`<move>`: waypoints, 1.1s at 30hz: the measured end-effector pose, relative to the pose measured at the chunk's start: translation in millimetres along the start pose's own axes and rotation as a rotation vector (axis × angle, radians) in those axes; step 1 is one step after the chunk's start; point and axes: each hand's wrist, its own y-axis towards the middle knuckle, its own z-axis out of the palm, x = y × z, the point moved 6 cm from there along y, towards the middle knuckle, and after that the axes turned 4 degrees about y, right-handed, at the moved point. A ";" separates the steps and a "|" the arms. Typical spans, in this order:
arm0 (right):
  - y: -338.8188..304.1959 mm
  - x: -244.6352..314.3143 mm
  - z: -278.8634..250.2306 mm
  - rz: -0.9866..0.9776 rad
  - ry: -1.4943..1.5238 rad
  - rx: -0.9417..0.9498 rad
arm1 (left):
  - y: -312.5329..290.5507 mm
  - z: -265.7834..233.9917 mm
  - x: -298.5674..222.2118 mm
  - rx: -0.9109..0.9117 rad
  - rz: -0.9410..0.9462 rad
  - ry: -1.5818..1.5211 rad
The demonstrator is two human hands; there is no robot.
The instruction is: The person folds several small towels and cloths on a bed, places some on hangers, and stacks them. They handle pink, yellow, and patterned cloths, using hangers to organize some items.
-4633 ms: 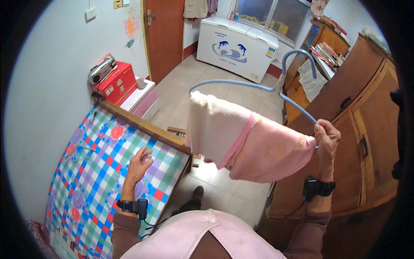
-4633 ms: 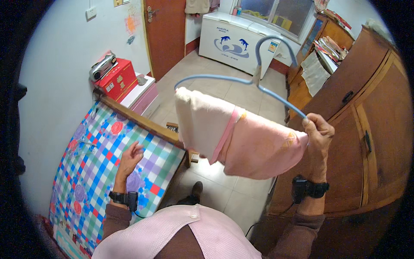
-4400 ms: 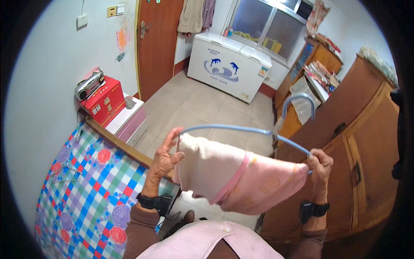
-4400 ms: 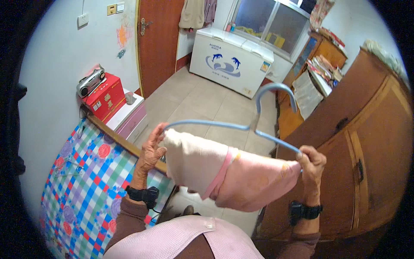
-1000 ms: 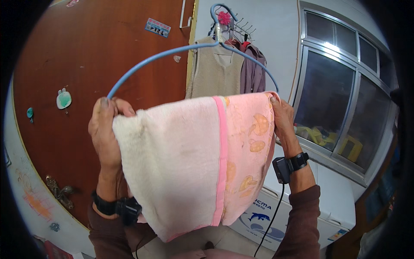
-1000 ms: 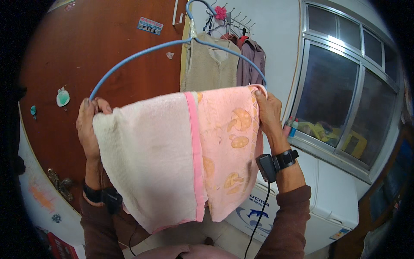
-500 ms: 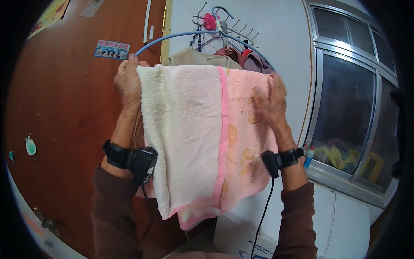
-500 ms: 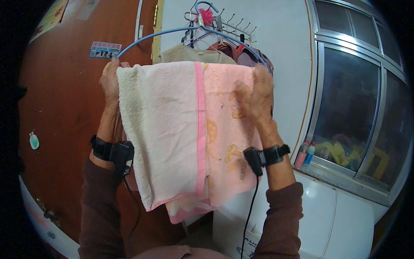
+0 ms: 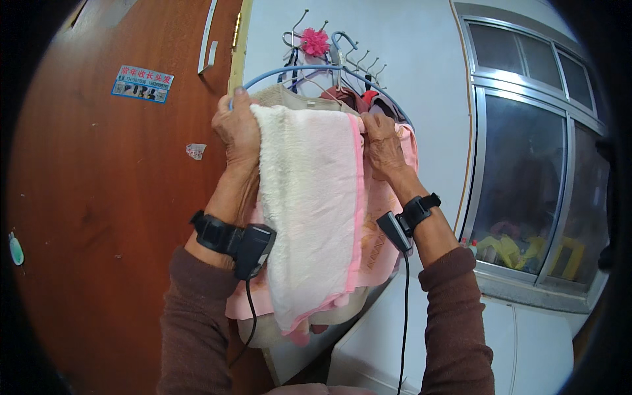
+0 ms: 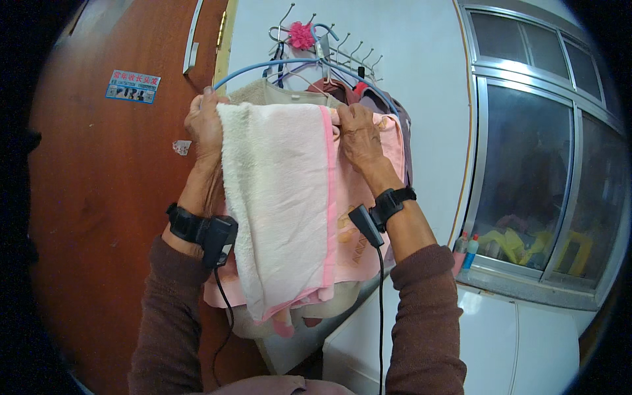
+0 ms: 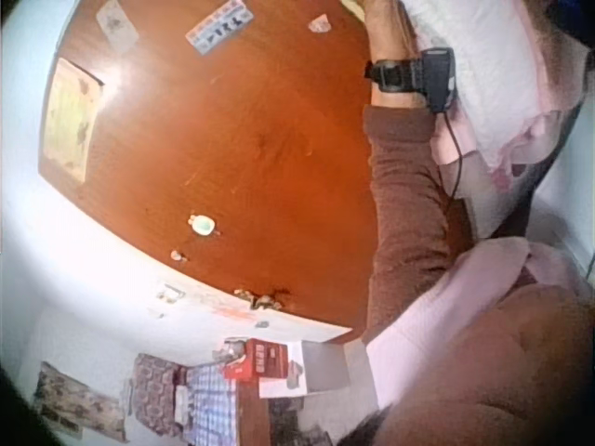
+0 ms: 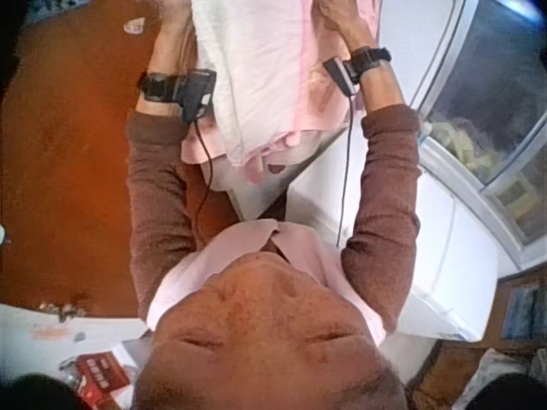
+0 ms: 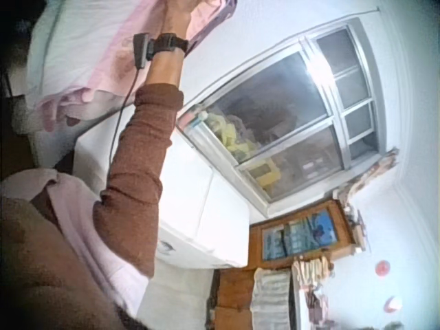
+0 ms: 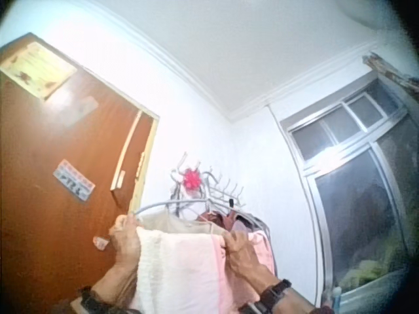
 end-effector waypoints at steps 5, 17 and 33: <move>29.1 -27.7 42.7 0.035 -0.018 0.063 | 26.9 26.0 20.6 -0.047 0.067 0.126; 42.3 -80.5 154.1 -0.016 0.073 0.166 | 52.7 40.9 91.6 -0.026 0.014 0.368; -132.7 -48.3 143.5 0.077 0.132 0.229 | -88.2 -32.0 121.3 0.673 -0.072 0.421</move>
